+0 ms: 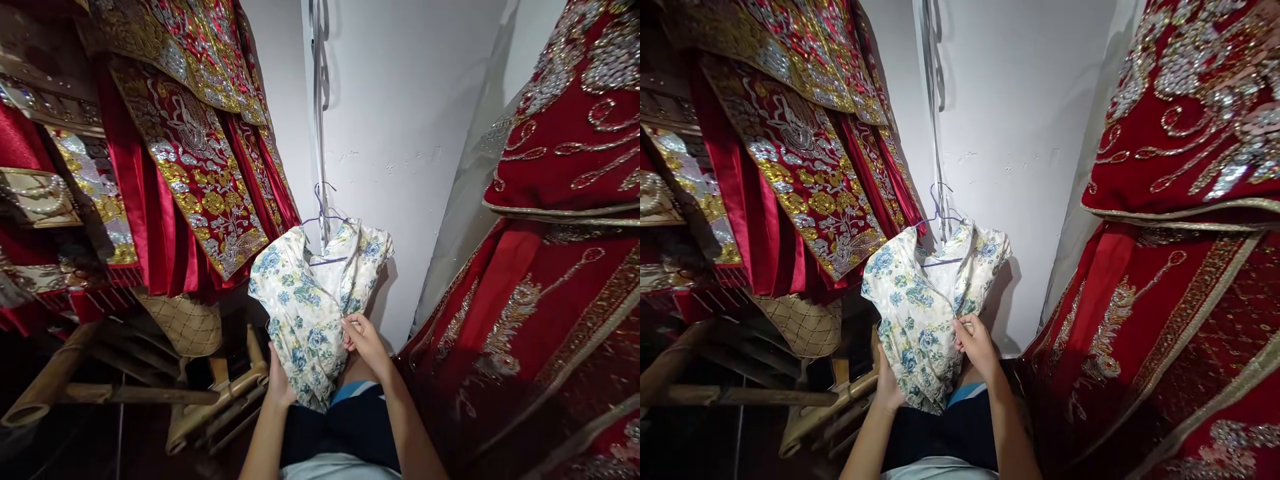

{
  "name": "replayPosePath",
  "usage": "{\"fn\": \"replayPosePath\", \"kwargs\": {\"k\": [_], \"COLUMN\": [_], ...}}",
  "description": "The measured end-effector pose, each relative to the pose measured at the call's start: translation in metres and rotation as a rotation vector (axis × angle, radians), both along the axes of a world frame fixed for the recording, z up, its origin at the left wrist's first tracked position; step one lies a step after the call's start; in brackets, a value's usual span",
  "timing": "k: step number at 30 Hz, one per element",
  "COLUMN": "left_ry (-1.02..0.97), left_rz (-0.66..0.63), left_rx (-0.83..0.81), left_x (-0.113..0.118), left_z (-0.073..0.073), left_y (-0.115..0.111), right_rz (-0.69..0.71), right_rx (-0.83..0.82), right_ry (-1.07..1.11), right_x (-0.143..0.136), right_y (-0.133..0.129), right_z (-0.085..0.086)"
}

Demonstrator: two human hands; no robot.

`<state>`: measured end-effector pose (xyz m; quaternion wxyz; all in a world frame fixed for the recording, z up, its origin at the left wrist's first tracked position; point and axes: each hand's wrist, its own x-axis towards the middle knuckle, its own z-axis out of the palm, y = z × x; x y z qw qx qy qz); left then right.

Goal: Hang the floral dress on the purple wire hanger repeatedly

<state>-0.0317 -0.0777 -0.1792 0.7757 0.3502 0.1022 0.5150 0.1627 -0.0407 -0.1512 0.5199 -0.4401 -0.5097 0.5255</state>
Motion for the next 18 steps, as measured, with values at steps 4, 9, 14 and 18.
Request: {"fn": "replayPosePath", "kwargs": {"k": [4, 9, 14, 18], "left_ry": [0.483, 0.628, 0.764, 0.761], "left_rz": [0.392, 0.604, 1.106, 1.496], "left_rx": [-0.108, -0.108, -0.093, 0.055], "left_x": [0.002, 0.016, 0.005, 0.005], "left_z": [0.0, -0.005, -0.019, -0.012], "left_y": [-0.005, 0.002, 0.006, 0.0], "right_rz": [0.129, 0.127, -0.001, -0.034], "right_rx": [0.012, 0.088, 0.109, 0.108], "right_ry": [-0.091, -0.01, 0.032, -0.005], "right_x": [-0.006, -0.01, 0.012, 0.017], "right_y": [0.013, 0.017, 0.006, 0.002], "right_z": [0.014, 0.027, 0.03, 0.038]}}
